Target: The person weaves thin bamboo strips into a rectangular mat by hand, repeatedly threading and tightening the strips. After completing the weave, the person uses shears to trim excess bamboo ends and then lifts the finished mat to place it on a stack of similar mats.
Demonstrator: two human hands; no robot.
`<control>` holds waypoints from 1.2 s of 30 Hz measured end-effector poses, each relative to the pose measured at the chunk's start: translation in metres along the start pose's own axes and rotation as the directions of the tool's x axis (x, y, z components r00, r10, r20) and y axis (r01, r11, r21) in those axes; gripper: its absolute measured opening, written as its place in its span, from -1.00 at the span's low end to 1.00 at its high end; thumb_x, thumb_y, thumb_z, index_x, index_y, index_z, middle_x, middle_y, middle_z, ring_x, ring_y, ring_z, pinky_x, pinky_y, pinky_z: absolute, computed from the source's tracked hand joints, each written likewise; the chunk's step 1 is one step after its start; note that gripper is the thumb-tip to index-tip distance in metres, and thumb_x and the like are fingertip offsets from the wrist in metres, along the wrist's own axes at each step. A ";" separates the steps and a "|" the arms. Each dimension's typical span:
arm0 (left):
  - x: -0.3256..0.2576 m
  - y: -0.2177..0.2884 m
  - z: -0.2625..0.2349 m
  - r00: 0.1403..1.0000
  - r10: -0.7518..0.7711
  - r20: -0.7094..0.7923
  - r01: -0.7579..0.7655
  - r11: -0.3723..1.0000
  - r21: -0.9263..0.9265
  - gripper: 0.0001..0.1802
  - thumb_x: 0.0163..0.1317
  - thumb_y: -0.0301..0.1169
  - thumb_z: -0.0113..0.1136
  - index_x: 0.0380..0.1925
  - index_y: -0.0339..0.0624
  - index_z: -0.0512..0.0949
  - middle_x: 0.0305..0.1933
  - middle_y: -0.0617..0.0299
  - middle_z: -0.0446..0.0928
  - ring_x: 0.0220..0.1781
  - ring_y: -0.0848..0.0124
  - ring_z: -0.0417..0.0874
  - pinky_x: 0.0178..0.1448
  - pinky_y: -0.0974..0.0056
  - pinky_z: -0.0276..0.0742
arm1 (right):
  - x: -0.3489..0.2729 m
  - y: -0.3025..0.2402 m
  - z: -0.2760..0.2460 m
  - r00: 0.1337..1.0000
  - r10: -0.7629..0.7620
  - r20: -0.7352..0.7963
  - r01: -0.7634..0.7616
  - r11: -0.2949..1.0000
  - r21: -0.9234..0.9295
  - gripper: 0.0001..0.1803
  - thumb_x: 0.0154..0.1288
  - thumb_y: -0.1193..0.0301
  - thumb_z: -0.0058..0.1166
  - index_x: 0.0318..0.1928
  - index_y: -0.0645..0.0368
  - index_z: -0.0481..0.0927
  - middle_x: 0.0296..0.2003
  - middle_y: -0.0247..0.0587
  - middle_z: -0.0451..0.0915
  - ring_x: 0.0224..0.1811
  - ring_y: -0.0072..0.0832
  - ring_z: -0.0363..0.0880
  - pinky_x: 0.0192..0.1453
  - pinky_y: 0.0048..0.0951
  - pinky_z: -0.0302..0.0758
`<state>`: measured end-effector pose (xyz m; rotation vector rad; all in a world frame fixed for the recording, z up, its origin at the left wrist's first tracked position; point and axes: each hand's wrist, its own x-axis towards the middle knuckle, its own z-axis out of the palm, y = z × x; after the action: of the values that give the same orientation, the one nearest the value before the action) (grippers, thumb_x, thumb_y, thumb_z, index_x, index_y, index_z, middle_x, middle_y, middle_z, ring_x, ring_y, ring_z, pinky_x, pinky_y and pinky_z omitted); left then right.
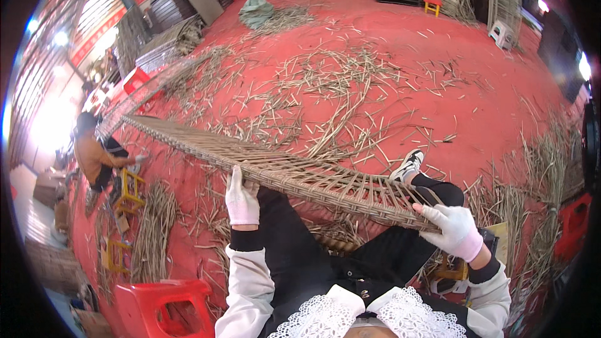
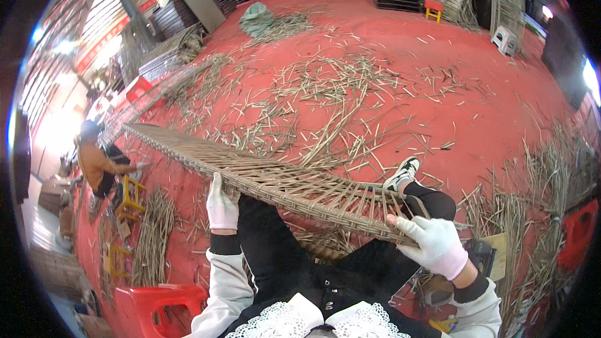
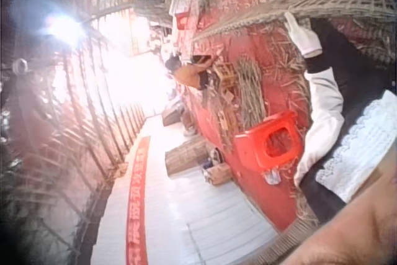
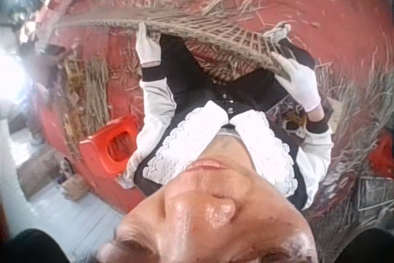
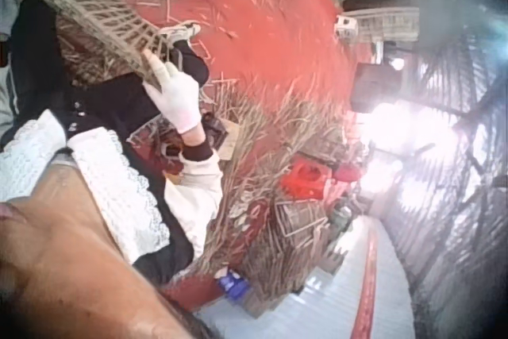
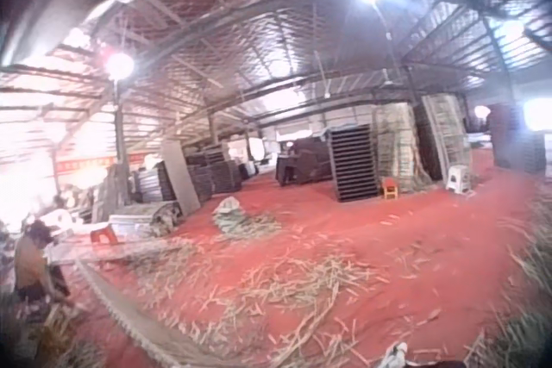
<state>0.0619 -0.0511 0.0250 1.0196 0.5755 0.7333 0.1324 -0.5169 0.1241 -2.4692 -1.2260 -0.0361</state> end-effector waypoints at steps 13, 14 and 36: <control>0.076 0.010 0.166 0.922 0.249 0.296 -0.352 0.859 0.373 -0.73 0.54 -0.23 0.13 0.07 -0.11 0.61 -0.07 0.32 0.52 -0.22 0.51 0.57 -0.18 0.37 0.62 | 0.026 0.104 -0.039 0.967 0.050 -0.249 -0.038 0.998 0.053 -0.30 -0.02 0.33 0.49 0.24 -0.29 0.67 -0.44 -0.39 0.59 -0.52 -0.32 0.61 -0.47 -0.30 0.49; 0.081 0.010 0.185 0.935 0.221 0.277 -0.306 0.898 0.317 -0.74 0.51 -0.20 0.18 0.03 -0.08 0.62 -0.14 0.35 0.52 -0.25 0.53 0.55 -0.21 0.38 0.60 | 0.025 0.111 -0.040 0.960 0.063 -0.271 -0.043 0.996 0.077 -0.30 -0.04 0.35 0.50 0.23 -0.27 0.68 -0.44 -0.37 0.60 -0.53 -0.32 0.61 -0.48 -0.31 0.49; 0.022 -0.135 0.390 0.659 0.358 0.662 -0.581 0.801 0.144 -0.36 0.41 -0.44 0.28 0.42 -0.36 0.32 0.20 0.10 0.58 0.22 0.35 0.61 0.37 0.24 0.49 | 0.006 0.128 -0.031 0.714 0.392 -0.580 -0.264 0.918 0.296 -0.42 0.25 0.54 0.28 0.32 0.08 0.61 -0.23 -0.07 0.70 -0.35 -0.34 0.66 -0.18 -0.36 0.57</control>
<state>0.3961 -0.2917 0.0635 1.6958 -0.1690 0.7141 0.2392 -0.5928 0.1127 -2.1789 -0.4611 -0.5767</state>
